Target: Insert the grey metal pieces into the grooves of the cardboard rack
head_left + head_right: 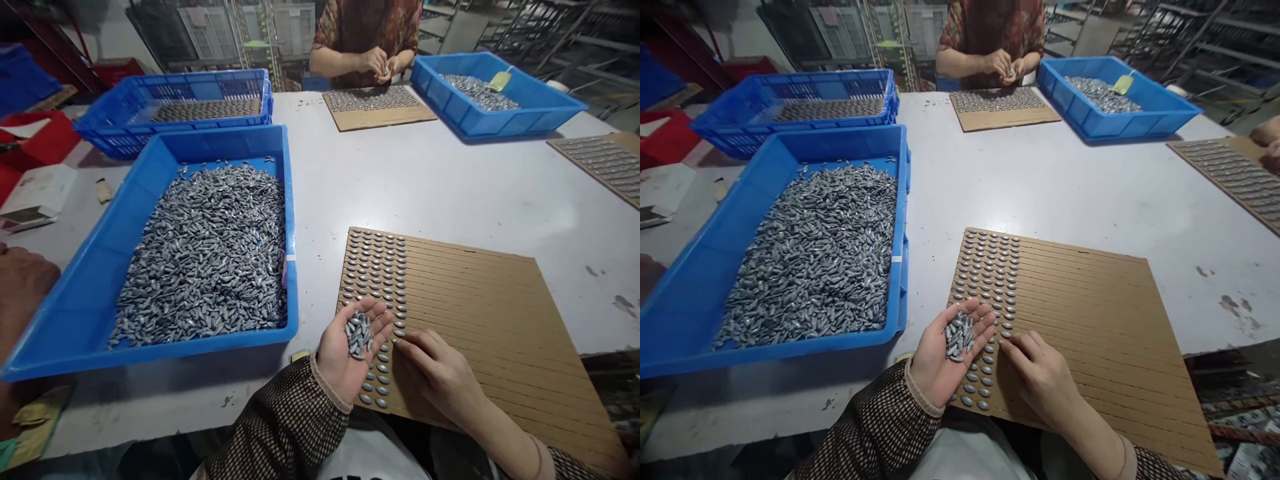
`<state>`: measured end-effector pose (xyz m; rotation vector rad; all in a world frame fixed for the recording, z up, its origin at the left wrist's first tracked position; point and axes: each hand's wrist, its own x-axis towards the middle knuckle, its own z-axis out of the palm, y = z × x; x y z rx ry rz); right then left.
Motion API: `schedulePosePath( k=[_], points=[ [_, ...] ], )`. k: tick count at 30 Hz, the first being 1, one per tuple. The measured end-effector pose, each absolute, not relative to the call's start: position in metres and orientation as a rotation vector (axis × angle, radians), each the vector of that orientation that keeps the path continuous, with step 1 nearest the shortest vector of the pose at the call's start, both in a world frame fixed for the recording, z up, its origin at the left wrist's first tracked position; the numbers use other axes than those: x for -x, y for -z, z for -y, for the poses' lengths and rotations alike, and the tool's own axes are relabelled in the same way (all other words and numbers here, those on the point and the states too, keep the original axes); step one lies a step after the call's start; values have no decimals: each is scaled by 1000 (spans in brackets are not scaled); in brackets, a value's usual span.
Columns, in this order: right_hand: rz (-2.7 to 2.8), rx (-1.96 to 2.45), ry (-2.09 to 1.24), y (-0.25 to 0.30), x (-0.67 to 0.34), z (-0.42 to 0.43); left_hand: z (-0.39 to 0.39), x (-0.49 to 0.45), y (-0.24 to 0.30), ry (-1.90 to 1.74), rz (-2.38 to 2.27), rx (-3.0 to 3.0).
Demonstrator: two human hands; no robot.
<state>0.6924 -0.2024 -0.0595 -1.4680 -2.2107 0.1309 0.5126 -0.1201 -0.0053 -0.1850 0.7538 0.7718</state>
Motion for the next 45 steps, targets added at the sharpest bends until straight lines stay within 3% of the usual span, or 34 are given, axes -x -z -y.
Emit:
schedulePosePath(
  k=[13, 20, 32, 38, 41, 45],
  points=[
    [2214, 1434, -163, 64, -695, 205, 120, -513, 9, -758, -766, 161],
    [1961, 1412, -258, 32, -676, 200, 123, -514, 10, -731, -701, 160],
    [1807, 1405, -591, 21, -654, 178, 123, -517, 3, -718, -761, 170],
    [1356, 1389, -814, 14, -671, 193, 124, -514, 9, -732, -729, 167],
    [1237, 1461, -769, 17, -686, 204, 122, -512, 8, -756, -740, 195],
    [1507, 1613, -628, 30, -697, 215, 119, -510, 6, -809, -754, 205]
  ],
)
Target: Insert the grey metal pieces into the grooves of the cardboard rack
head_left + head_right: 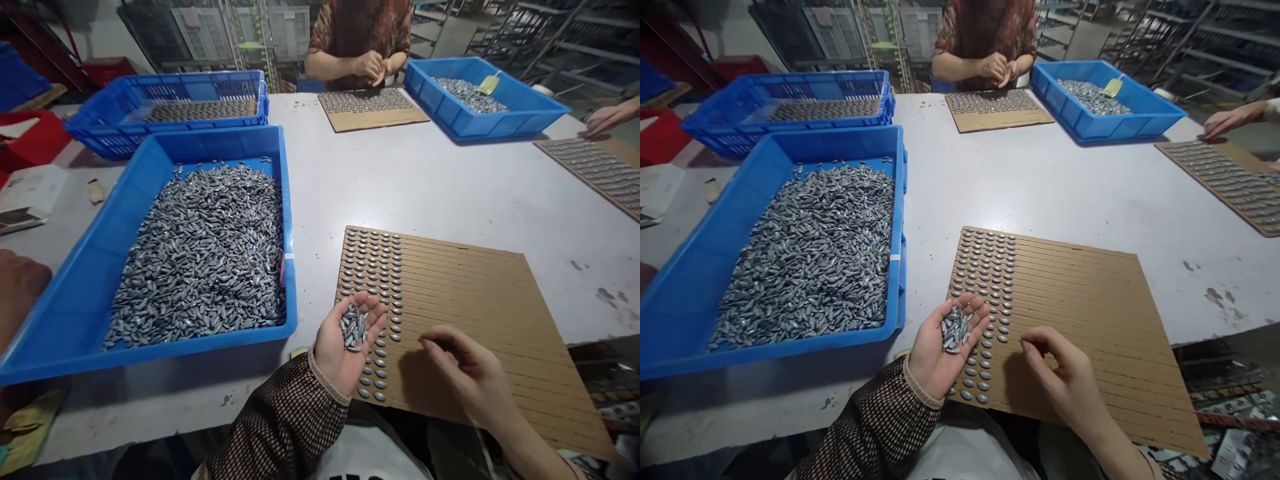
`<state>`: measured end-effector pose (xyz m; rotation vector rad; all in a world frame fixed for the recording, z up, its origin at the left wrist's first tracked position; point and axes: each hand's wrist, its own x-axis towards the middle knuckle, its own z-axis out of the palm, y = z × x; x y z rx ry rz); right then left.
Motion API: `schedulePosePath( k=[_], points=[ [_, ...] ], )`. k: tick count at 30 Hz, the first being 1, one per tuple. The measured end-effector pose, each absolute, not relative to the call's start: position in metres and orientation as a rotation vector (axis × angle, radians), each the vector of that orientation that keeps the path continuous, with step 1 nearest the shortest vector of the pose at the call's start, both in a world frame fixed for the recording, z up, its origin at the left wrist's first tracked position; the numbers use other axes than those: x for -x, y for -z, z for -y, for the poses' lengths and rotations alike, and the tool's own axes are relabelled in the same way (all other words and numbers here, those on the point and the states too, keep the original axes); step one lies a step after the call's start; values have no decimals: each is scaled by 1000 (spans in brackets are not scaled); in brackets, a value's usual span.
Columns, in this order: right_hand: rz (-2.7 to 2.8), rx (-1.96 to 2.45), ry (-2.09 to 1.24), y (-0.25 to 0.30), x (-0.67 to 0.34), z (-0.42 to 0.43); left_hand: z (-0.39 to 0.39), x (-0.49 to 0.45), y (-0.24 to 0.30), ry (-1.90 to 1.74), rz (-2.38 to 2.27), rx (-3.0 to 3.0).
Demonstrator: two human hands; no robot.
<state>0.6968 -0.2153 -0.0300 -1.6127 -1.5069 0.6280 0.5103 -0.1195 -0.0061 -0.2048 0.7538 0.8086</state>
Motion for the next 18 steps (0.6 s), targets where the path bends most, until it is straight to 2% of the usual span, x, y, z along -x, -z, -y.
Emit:
schedulePosePath(
  k=[5, 13, 18],
  points=[
    [1857, 1507, -510, 44, -687, 220, 119, -511, 6, -809, -759, 192],
    [1917, 1543, -503, 50, -679, 213, 120, -512, 6, -803, -761, 181],
    [1969, 1582, -368, 59, -680, 213, 121, -512, 6, -807, -756, 180]
  ],
)
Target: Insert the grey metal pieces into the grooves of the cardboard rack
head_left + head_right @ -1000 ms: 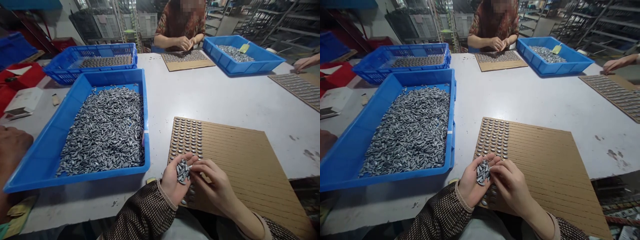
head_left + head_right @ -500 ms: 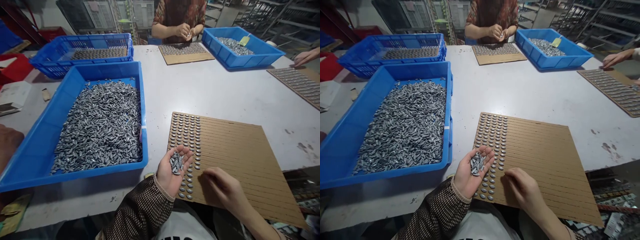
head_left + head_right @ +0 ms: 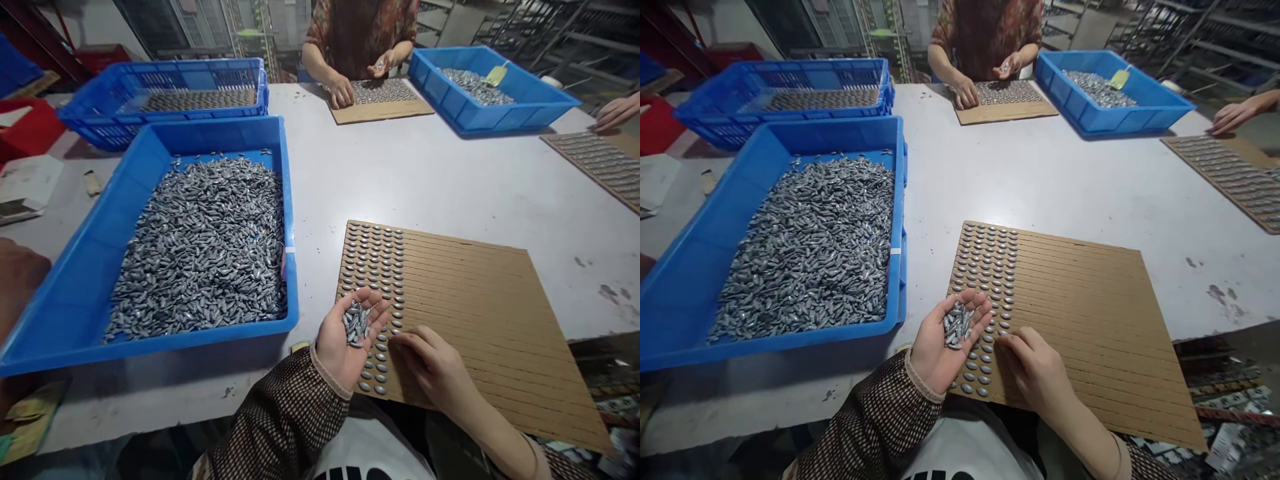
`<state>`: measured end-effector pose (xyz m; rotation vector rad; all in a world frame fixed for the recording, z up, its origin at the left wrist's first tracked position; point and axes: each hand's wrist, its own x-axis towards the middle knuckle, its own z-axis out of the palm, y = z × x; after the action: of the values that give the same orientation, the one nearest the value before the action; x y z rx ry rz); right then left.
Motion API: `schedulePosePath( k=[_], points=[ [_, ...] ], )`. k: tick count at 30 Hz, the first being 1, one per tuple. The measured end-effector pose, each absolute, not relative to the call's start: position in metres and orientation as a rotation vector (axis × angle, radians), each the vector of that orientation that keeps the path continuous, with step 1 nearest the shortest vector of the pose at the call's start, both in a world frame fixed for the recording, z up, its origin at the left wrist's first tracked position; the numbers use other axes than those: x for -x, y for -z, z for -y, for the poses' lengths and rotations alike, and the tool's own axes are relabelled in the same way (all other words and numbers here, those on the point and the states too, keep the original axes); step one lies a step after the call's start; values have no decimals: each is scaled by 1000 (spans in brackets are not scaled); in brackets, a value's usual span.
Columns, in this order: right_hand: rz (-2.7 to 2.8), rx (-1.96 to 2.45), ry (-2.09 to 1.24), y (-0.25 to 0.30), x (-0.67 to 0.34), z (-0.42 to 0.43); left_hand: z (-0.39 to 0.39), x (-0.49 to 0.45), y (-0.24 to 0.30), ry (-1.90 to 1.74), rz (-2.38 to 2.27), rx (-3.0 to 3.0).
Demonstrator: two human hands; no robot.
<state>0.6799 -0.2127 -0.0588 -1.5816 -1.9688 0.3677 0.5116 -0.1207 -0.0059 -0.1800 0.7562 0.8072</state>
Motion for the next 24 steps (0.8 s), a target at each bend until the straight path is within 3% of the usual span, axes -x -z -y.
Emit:
schedulePosePath(
  k=[11, 17, 24],
  points=[
    [2184, 1550, -100, 61, -675, 209, 117, -509, 6, -814, -824, 157],
    [2037, 1584, -47, 56, -664, 200, 112, -514, -1, -805, -869, 30],
    [2066, 1328, 407, 50, -680, 230, 104, -493, -14, -772, -907, 73]
  ],
)
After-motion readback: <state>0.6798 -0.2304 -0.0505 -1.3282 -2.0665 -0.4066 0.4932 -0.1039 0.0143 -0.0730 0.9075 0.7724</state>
